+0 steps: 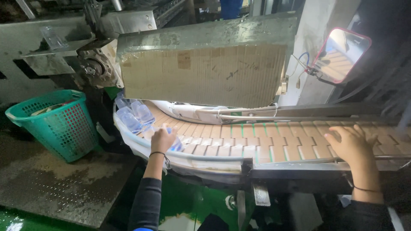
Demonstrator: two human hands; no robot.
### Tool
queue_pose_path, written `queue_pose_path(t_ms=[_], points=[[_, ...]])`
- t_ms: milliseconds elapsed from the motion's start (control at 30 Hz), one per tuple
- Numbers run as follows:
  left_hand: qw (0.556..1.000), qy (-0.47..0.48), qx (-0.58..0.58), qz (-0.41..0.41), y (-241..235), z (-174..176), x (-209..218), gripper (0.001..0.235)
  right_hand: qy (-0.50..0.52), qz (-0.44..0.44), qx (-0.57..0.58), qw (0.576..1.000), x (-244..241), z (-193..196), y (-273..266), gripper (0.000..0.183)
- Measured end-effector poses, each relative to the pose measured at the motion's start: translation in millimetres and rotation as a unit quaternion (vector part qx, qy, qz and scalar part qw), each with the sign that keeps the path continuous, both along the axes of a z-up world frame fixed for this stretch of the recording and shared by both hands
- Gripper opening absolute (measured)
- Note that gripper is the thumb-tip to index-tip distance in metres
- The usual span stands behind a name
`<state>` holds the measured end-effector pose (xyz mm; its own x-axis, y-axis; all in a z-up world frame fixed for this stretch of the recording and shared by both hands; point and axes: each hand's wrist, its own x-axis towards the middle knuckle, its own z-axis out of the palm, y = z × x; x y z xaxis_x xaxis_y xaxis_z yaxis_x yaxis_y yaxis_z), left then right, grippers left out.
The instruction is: Organizing and placing water cups onto a conveyor belt for packaging in a production line.
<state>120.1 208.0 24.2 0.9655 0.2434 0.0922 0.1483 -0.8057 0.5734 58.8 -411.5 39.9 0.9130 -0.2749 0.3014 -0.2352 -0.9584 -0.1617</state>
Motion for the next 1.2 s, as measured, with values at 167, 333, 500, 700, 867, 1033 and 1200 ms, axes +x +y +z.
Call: queue_pose_path(t_ms=[167,333,500,700,867,1033,1200], points=[[0.968,-0.196,-0.149,-0.056,-40.0,20.3,-19.6,0.040,-0.022,0.019,-0.037,0.999,4.8,-10.7,-8.4,0.043],[0.797,-0.404,-0.412,0.178,-52.4,14.7,7.9,0.034,-0.035,0.022,-0.025,0.999,-11.1,0.3,3.5,0.048],[0.818,-0.335,-0.348,0.313,-61.4,-3.2,3.6,0.052,-0.153,0.145,-0.020,0.977,-16.9,2.5,2.6,0.094],[0.871,-0.289,-0.263,0.297,-46.7,-35.3,21.9,0.056,-0.130,0.220,0.058,0.965,-28.3,21.4,16.9,0.098],[0.887,-0.243,-0.279,0.274,-58.0,-15.8,8.9,0.063,-0.285,0.138,0.018,0.949,-23.4,5.1,-1.0,0.075],[0.902,-0.222,-0.260,0.264,-54.0,-16.9,8.1,0.066,-0.317,0.141,-0.072,0.935,-31.5,8.4,11.7,0.093],[0.908,-0.198,-0.252,0.270,-46.6,-29.2,21.5,0.064,-0.301,0.188,-0.074,0.932,-38.7,18.5,19.8,0.087]])
